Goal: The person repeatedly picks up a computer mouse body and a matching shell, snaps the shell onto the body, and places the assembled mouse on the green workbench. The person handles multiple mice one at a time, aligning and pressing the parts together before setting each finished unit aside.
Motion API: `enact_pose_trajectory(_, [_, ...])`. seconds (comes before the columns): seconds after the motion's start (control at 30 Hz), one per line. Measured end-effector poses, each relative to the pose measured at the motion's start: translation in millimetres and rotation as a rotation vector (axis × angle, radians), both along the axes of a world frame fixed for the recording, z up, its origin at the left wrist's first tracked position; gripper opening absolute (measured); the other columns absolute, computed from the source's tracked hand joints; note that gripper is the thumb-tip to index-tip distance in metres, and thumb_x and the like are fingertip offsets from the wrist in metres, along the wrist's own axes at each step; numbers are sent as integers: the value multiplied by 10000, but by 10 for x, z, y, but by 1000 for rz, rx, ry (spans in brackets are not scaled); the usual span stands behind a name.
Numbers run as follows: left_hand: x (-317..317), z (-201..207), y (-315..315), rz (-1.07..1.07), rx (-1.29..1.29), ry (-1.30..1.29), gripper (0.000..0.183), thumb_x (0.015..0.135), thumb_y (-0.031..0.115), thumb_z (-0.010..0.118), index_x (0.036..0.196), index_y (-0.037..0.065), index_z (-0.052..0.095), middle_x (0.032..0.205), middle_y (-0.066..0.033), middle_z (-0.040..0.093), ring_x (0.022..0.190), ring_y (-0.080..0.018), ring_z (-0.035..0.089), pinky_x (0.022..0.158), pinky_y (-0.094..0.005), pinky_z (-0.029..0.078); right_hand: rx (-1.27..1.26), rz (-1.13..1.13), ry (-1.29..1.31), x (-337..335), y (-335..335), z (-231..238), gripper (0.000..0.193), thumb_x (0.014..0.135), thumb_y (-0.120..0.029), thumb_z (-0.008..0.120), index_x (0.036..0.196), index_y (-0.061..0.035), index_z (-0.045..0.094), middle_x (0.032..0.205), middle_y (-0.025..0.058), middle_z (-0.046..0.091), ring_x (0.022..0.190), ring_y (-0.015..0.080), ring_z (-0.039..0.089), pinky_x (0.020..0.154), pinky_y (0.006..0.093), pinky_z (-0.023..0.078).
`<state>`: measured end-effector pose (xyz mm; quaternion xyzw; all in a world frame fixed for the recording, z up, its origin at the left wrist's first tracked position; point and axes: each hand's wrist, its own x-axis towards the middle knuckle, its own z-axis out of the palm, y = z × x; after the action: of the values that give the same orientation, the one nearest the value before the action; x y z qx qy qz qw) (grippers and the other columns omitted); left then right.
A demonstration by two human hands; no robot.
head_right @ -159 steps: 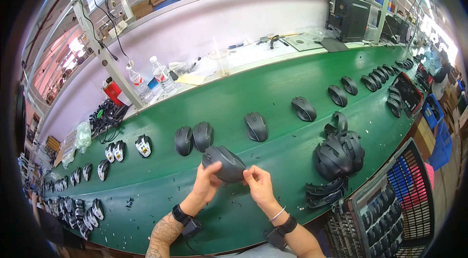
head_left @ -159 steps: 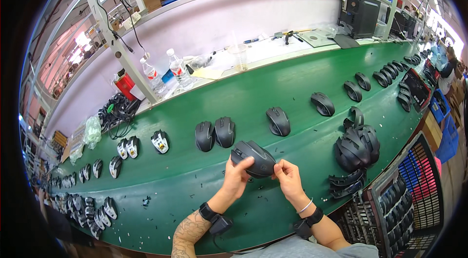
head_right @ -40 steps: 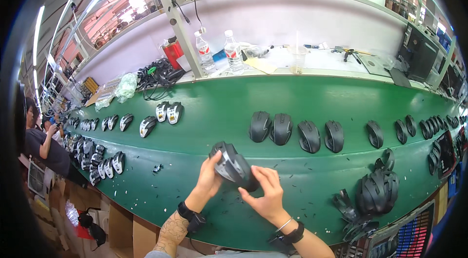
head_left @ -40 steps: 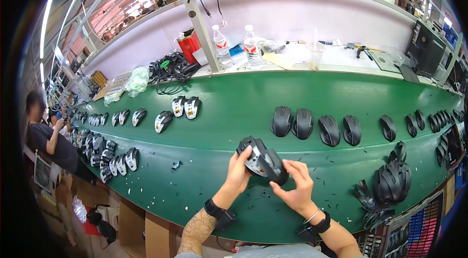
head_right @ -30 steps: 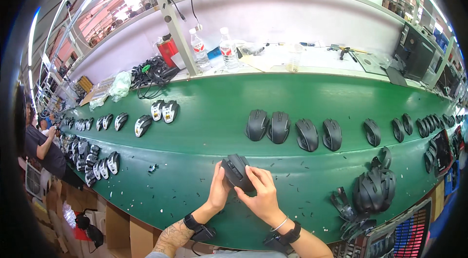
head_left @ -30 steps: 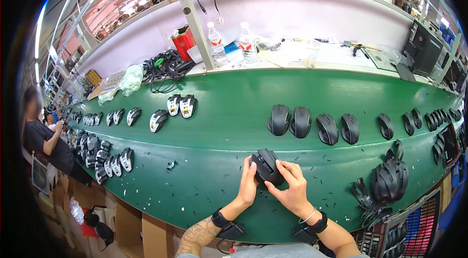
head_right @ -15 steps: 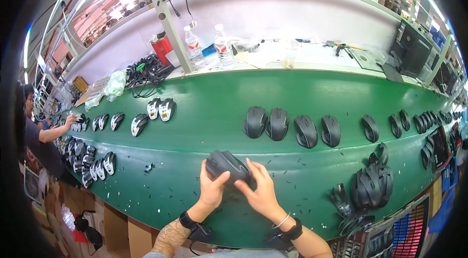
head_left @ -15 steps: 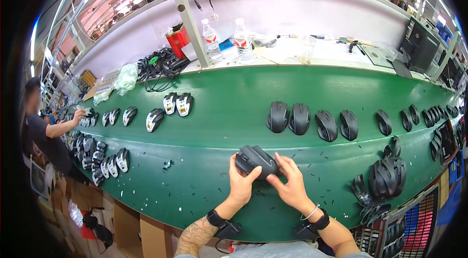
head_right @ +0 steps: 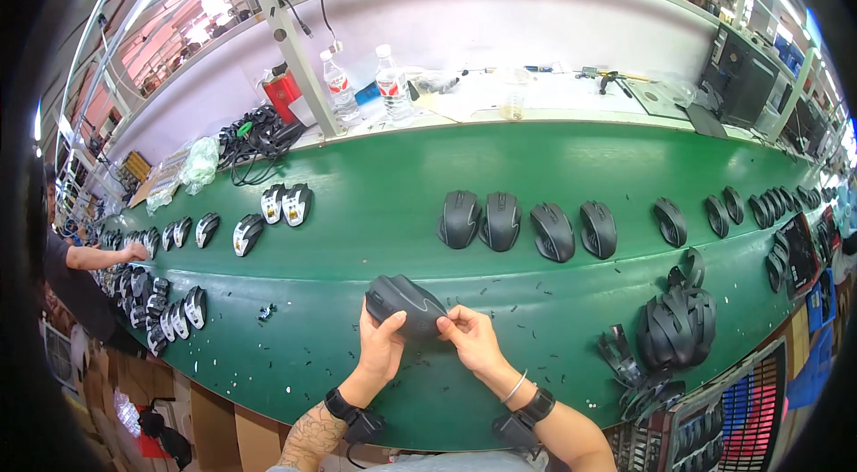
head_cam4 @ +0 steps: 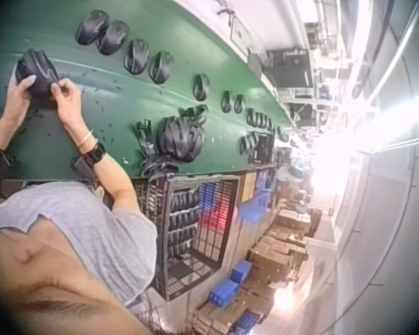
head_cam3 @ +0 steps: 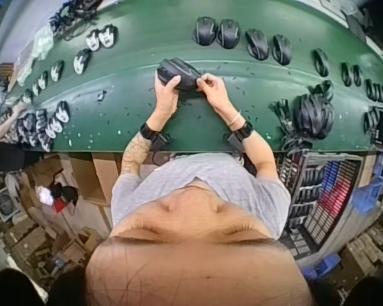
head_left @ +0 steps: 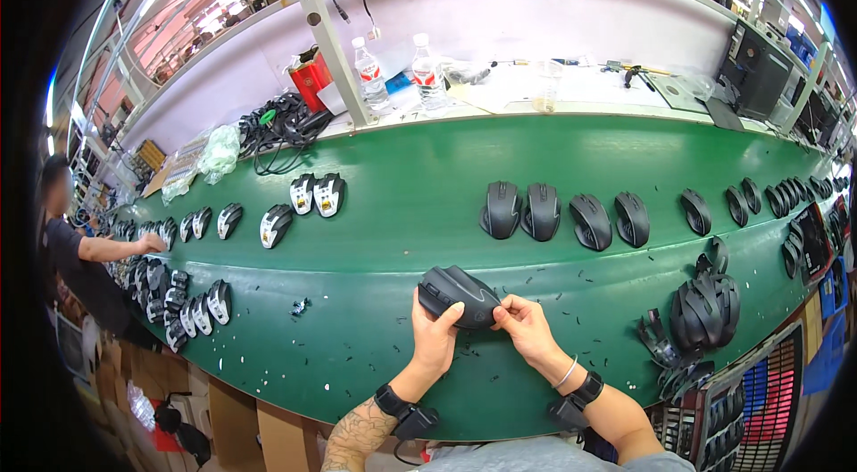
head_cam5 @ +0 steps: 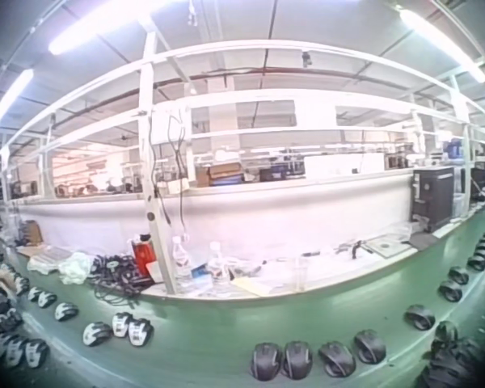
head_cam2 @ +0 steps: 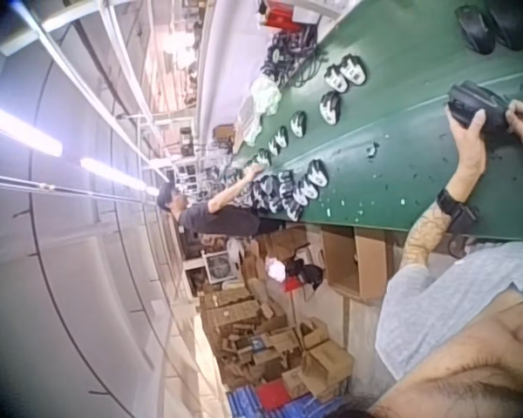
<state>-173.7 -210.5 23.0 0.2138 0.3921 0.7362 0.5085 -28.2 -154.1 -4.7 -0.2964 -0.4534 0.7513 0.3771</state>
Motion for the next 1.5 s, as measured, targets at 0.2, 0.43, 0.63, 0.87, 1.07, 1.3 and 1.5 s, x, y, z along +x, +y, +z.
enact_pose_trajectory(0.2, [-360,-20,69,-98,-221,-205,425,956,414,433,1118,42,560,1065,-61,640,978,-190,618,885,-360,480,43,76,-6,65,79,-85,173,892,-175,657,818,-42,575,772,-11,601,714,59,543,668,214,441])
enact_pose_trajectory(0.43, [-161,275,61,-141,-115,-286,434,996,404,387,1157,23,517,1166,-94,593,1036,-230,587,923,-408,459,5,24,-37,66,110,-69,275,915,-298,624,812,-47,576,745,-7,592,665,68,520,628,218,424])
enact_pose_trajectory(0.63, [-298,23,325,-187,-112,-103,401,1010,379,363,1195,37,459,1169,-102,574,1049,-254,581,898,-443,476,-41,-107,-112,94,139,-31,410,966,-421,489,858,-39,594,722,3,586,654,66,509,624,217,423])
enact_pose_trajectory(0.87, [-1666,-553,1344,86,-301,1050,444,1000,358,388,1105,-16,603,1137,-143,586,1004,-264,567,881,-332,448,39,-157,-103,85,222,-5,439,1006,-387,393,941,-14,614,740,15,596,675,68,521,646,222,442])
enact_pose_trajectory(1.07, [-1115,-71,1596,367,-332,1999,316,868,201,580,1144,51,605,1270,-150,499,1173,-350,428,937,-437,408,159,-295,-144,209,324,-86,414,1004,-343,404,914,-4,625,737,24,601,690,85,535,653,242,455])
enact_pose_trajectory(1.3, [109,64,2139,-274,-3,1933,514,897,536,476,1359,313,457,1465,-170,324,1370,-423,210,1063,-658,160,429,-328,-291,265,227,258,291,964,-255,500,926,10,615,780,102,629,737,149,598,674,281,476])
enact_pose_trajectory(1.5, [345,-89,2174,-451,-69,1903,495,898,499,479,1356,316,439,1420,-79,425,1350,-401,269,984,-677,282,960,-556,-991,877,-55,776,293,782,-144,688,1039,-33,600,987,119,605,967,277,562,824,367,474])
